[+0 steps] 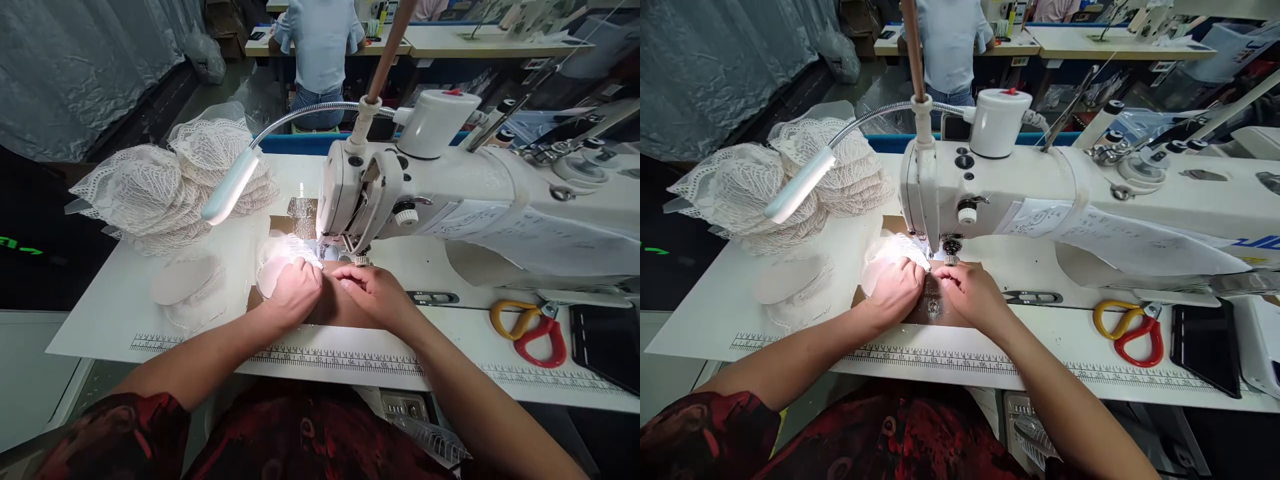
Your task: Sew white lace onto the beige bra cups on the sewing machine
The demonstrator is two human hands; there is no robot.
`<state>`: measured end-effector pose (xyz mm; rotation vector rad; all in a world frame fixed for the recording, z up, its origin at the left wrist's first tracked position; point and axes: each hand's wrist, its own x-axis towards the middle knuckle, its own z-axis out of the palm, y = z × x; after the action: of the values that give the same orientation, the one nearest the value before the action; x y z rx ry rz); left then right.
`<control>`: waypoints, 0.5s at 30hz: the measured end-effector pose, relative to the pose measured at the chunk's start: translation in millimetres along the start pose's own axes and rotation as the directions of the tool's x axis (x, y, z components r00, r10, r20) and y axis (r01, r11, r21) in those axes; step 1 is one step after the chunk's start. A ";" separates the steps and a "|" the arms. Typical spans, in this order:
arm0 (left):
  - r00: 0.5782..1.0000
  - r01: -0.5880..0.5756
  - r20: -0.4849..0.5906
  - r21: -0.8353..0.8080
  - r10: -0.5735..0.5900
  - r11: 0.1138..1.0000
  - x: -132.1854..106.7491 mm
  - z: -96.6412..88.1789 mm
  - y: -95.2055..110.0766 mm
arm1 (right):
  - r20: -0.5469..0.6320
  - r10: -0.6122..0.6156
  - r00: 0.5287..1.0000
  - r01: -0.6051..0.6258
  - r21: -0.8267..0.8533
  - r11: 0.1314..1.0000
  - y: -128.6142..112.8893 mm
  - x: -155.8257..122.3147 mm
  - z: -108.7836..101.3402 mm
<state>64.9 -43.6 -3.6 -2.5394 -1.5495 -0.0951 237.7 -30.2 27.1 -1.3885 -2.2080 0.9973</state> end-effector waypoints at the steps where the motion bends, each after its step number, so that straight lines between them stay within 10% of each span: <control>1: 0.999 -0.022 0.023 0.001 0.022 1.000 0.3 2.5 8.6 | -0.001 -0.028 1.000 0.028 -0.041 0.999 1.1 3.2 4.3; 9: 0.987 -0.023 0.146 -0.323 0.074 0.946 -12.0 -29.9 -9.4 | 0.068 -0.222 0.973 0.227 -0.473 0.851 7.9 4.5 33.9; 15: 0.991 -0.134 -0.074 -0.499 0.112 0.856 -9.2 -6.4 -33.9 | 0.023 -0.229 0.973 0.193 -0.622 0.758 8.1 2.5 39.2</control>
<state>30.7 -37.6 5.0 -2.9933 -1.4931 -0.6113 217.7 -40.6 -6.0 -1.3238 -2.7074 0.1229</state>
